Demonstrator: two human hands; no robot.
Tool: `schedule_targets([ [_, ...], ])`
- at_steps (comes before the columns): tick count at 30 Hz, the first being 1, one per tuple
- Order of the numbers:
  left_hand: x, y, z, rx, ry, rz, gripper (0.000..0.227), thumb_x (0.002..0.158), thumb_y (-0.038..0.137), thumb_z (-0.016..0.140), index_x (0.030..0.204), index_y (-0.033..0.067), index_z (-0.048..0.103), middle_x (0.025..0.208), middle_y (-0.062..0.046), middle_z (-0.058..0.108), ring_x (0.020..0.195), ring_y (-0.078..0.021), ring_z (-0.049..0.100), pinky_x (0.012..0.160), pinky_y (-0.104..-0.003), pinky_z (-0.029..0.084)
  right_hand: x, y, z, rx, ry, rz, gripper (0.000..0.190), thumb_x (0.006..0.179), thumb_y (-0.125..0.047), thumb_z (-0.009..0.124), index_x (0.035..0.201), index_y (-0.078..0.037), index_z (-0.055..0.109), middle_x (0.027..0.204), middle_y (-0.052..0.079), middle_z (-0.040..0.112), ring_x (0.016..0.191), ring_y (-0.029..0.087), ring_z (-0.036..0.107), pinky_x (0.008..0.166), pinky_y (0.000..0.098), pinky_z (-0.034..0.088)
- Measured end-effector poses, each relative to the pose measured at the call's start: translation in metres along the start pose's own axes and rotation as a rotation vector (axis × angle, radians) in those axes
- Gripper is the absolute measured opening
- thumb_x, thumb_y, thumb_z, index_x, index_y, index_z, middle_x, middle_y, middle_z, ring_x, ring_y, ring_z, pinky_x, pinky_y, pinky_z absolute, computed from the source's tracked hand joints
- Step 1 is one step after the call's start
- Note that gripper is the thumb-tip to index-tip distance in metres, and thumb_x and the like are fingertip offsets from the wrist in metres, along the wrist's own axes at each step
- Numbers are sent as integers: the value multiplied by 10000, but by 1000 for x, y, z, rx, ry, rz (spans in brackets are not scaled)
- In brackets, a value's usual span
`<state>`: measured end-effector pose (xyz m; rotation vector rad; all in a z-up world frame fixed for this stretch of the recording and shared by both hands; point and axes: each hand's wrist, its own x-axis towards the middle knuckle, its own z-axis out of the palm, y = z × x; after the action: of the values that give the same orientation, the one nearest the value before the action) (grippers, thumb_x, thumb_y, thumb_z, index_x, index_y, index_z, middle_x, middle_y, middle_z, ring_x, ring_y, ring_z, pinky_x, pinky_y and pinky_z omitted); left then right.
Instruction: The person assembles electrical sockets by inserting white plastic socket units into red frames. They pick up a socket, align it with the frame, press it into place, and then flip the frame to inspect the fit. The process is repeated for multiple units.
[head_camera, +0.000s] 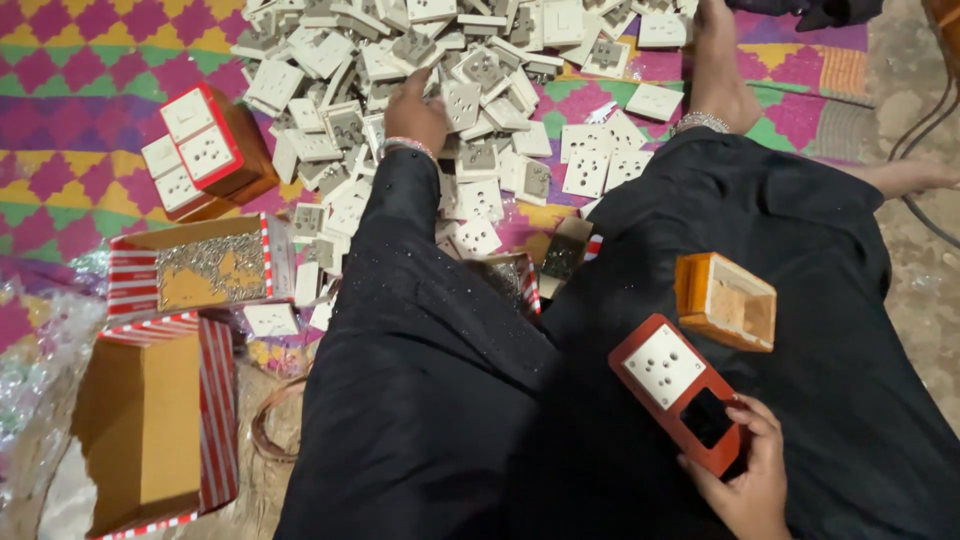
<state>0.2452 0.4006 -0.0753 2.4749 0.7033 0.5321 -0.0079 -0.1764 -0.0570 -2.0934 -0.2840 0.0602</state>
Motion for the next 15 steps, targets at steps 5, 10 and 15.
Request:
schedule_targets([
  [5,24,-12,7,597,-33,352,205,835,121,612,954,51,763,1403,-151,546,1232,-380,502,917,-545,484,-1,12,-2,20,-3,6,843,546,-64,862,1271,-82,432,1474,180,421,1343,286,517,1094,440,467],
  [10,60,-27,3,427,160,203,241,963,40,592,1163,64,724,1477,-162,560,1289,-374,540,1033,-494,508,-5,24,-3,77,1,16,841,540,-75,863,1266,-92,440,1489,189,408,1355,287,515,1109,460,468],
  [15,117,-38,-1,128,74,182,521,733,120,735,1249,59,702,1368,-304,525,1146,-477,559,949,-500,482,-5,32,-4,73,-10,20,841,526,-85,873,1250,-92,445,1491,192,396,1362,294,501,1114,476,464],
])
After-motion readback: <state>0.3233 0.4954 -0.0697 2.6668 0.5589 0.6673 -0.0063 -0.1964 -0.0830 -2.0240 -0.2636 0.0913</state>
